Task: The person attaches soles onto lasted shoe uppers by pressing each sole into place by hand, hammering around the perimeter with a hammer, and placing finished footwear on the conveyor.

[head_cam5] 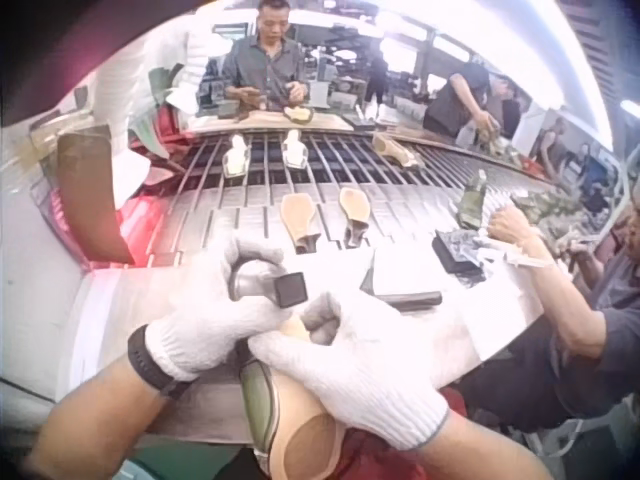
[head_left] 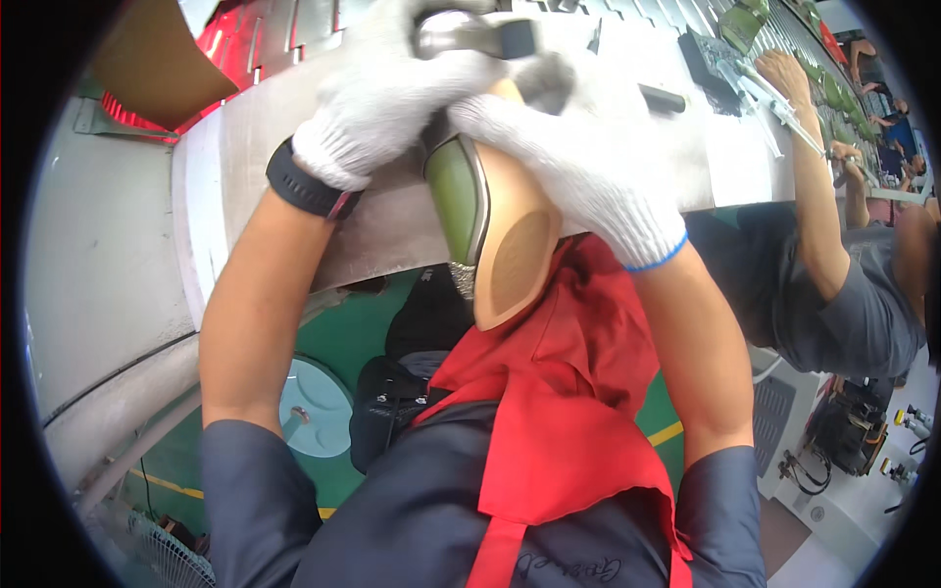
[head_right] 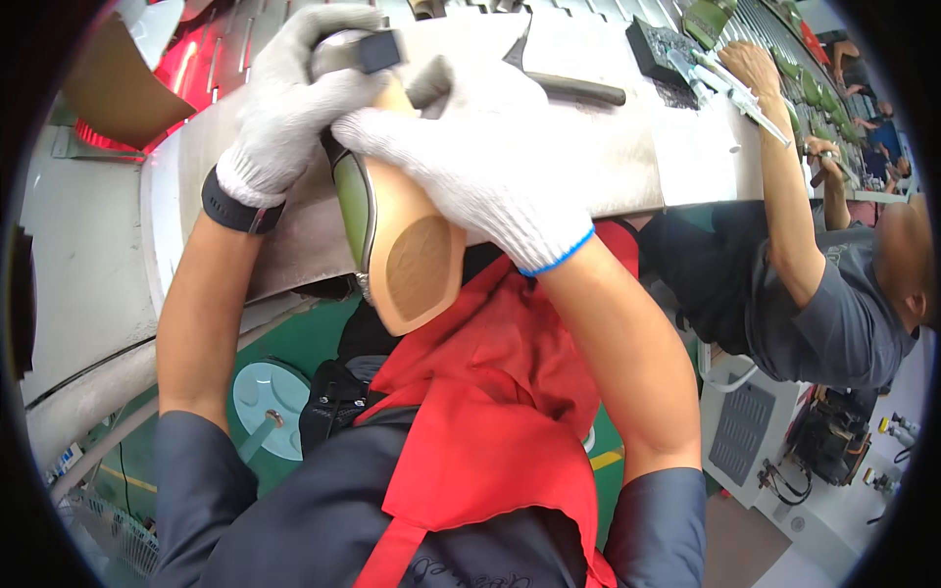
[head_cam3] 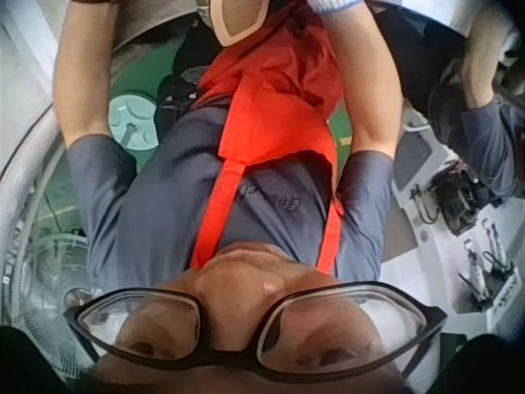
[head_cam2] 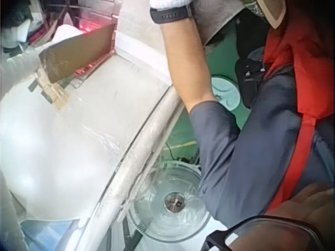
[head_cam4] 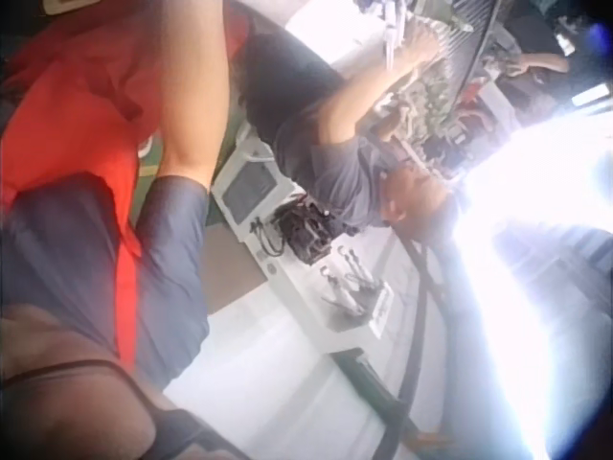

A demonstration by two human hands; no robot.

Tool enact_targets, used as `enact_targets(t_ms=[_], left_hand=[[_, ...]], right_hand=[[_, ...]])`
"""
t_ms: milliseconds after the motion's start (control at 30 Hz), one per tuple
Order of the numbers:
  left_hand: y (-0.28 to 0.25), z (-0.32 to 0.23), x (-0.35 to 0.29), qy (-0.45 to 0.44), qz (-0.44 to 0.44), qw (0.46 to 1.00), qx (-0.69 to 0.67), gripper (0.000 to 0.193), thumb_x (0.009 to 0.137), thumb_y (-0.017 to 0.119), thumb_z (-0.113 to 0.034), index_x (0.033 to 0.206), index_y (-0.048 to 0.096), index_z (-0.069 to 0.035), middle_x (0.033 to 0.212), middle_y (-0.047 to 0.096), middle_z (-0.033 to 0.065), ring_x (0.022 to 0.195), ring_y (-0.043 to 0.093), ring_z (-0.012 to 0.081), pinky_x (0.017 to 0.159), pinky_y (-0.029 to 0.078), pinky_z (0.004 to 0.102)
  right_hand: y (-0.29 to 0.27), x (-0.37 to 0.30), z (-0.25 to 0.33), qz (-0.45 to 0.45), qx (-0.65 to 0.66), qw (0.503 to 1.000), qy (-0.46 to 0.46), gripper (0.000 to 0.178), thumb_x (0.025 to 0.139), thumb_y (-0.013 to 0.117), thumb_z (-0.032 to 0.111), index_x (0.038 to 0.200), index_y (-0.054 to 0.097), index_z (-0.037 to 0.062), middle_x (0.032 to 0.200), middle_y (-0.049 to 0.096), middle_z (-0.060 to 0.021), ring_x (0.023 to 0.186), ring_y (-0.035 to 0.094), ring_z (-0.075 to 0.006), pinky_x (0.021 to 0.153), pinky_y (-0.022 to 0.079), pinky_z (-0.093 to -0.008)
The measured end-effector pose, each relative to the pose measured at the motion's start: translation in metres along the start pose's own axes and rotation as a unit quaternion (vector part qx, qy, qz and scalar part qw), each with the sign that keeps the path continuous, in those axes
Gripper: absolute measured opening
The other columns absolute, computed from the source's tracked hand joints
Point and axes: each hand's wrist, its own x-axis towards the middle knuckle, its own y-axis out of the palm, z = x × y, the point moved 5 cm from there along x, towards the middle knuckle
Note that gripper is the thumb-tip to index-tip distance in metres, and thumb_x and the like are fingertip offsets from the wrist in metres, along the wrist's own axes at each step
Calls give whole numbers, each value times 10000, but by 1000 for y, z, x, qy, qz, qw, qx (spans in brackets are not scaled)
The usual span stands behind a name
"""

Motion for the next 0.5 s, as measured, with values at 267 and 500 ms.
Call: enact_targets(t_ms=[267, 500], left_hand=[[-42, -34, -134, 90, -127, 969, 190, 717, 725, 1013, -175, 1308, 629, -15, 1248, 639, 133, 1168, 659, 274, 1024, 559, 403], [-27, -33, -145, 120, -86, 955, 256, 791, 759, 1026, -270, 1412, 671, -1, 1390, 682, 219, 1275, 684, 382, 1082, 566, 471]], right_hand=[[0, -11, 44, 70, -196, 937, -280, 564, 883, 910, 288, 1350, 719, 37, 1229, 759, -160, 1146, 736, -317, 1023, 572, -429], [-3, -3, 34, 143, -171, 924, -310, 689, 813, 933, 297, 1414, 706, 47, 1347, 715, -178, 1271, 685, -377, 1118, 514, -477]])
